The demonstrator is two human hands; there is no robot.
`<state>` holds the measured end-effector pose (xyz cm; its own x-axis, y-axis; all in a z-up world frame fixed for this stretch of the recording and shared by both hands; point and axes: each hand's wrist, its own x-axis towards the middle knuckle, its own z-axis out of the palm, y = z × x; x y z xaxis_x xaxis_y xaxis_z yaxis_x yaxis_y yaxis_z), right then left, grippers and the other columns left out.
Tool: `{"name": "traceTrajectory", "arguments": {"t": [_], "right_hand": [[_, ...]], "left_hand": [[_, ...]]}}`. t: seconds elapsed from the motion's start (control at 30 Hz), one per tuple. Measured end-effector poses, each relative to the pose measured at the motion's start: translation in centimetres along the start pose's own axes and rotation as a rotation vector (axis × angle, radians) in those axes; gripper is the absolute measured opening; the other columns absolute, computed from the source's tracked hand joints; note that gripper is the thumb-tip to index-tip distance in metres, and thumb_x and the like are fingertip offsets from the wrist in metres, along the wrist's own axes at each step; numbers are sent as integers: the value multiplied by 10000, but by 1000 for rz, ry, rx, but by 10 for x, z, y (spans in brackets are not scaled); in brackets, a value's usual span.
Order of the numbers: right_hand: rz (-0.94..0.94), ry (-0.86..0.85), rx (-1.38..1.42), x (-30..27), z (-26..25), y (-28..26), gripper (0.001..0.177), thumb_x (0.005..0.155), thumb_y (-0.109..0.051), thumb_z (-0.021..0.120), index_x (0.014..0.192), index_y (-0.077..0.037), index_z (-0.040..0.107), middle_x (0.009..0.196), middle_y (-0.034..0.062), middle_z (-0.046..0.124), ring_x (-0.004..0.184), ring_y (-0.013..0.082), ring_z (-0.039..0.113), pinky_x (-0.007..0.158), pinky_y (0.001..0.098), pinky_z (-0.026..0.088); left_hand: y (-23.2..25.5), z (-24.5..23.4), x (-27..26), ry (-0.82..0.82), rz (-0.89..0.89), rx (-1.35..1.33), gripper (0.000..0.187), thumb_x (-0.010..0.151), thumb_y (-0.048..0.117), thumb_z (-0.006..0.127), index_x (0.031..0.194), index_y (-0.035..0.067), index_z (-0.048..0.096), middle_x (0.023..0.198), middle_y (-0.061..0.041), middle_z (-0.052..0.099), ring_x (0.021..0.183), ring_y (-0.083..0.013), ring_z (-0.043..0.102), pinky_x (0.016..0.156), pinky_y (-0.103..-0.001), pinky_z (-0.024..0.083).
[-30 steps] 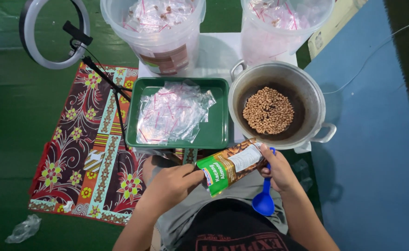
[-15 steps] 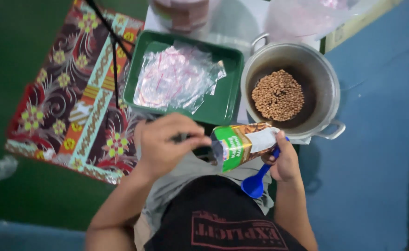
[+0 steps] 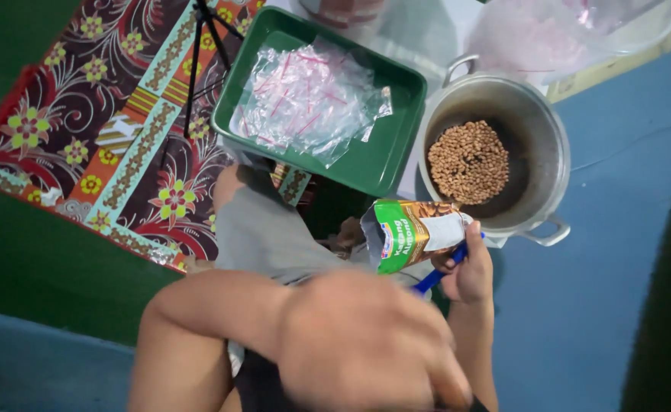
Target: Packaging peanuts from a large pot into small plastic zip-lock bags using a spoon and sealing them manually.
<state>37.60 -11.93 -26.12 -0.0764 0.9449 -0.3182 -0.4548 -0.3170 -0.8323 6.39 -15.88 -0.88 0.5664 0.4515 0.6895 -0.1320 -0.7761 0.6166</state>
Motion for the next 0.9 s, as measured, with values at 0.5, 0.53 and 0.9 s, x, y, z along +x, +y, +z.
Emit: {"name": "traceTrajectory", "arguments": {"t": [0.5, 0.53, 0.9], "right_hand": [[98, 155, 98, -2, -29, 26, 431, 1083, -401, 507, 1119, 12, 625, 745, 51, 614, 486, 62, 391, 380, 194, 262], [87, 173, 122, -2, -12, 20, 431, 1083, -401, 507, 1119, 12, 625, 745, 51, 614, 486, 62, 391, 380, 194, 262], [-15, -223, -273, -1, 49, 22, 599, 1057, -439, 494, 1316, 85, 627, 596, 112, 603, 400, 82, 438, 378, 206, 286]], "left_hand": [[-88, 20, -68, -36, -432, 248, 735, 755, 532, 816, 1389, 214, 621, 1618, -170, 379, 1549, -449, 351, 1273, -576, 375], [-92, 23, -68, -67, -424, 241, 735, 755, 532, 816, 1389, 214, 621, 1618, -170, 379, 1549, -449, 351, 1273, -576, 375], [-129, -11, -63, 334, -158, 666, 86, 866, 85, 795, 856, 155, 843, 728, -31, 712, 557, -223, 612, 594, -372, 531]]}}
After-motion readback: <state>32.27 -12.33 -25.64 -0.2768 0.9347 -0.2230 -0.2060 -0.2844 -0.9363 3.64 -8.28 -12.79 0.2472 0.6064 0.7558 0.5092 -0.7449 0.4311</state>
